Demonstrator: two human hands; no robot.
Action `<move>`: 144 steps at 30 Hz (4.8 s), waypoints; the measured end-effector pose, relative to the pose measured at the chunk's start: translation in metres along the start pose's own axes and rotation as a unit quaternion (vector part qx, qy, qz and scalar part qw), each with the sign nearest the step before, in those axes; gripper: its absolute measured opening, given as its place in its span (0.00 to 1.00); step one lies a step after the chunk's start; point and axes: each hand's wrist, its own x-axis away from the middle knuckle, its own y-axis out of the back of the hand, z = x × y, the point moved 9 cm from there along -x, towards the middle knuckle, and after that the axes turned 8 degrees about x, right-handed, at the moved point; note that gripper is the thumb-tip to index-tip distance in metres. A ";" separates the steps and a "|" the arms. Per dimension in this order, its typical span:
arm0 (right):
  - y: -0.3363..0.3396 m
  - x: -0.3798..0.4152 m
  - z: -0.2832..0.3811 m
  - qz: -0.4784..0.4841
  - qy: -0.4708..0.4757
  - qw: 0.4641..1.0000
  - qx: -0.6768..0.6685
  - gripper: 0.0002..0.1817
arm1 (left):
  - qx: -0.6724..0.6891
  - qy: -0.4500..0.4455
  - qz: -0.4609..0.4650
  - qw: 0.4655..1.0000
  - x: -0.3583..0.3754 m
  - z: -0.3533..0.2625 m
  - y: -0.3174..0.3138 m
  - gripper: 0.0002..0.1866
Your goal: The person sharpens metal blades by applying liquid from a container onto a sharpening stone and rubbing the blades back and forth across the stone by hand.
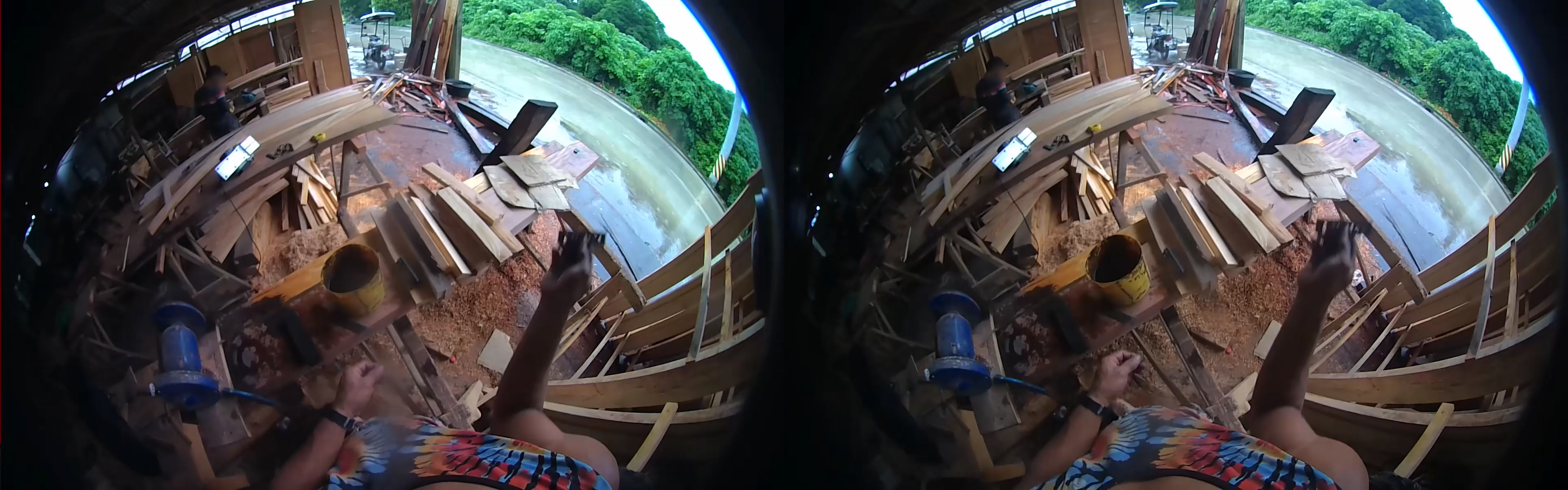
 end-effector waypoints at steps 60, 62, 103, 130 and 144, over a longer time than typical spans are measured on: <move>-0.279 0.301 -0.022 0.630 -0.092 0.771 0.005 0.10 | -0.198 -0.174 -0.090 0.960 -0.002 -0.049 0.111 0.15; -0.258 0.310 -0.001 0.603 -0.125 0.788 0.020 0.06 | -0.195 -0.108 -0.066 0.972 -0.001 -0.052 0.104 0.21; -0.154 0.538 -0.107 0.722 -0.414 0.536 0.142 0.12 | -0.159 -0.136 -0.284 0.936 -0.062 0.032 0.246 0.13; -0.169 0.537 -0.026 0.768 0.300 0.533 0.192 0.33 | -0.575 -0.136 -0.190 0.784 -0.017 0.008 0.197 0.34; -0.173 0.541 -0.032 0.790 0.280 0.498 0.222 0.39 | -0.572 -0.114 -0.167 0.795 -0.042 0.015 0.204 0.39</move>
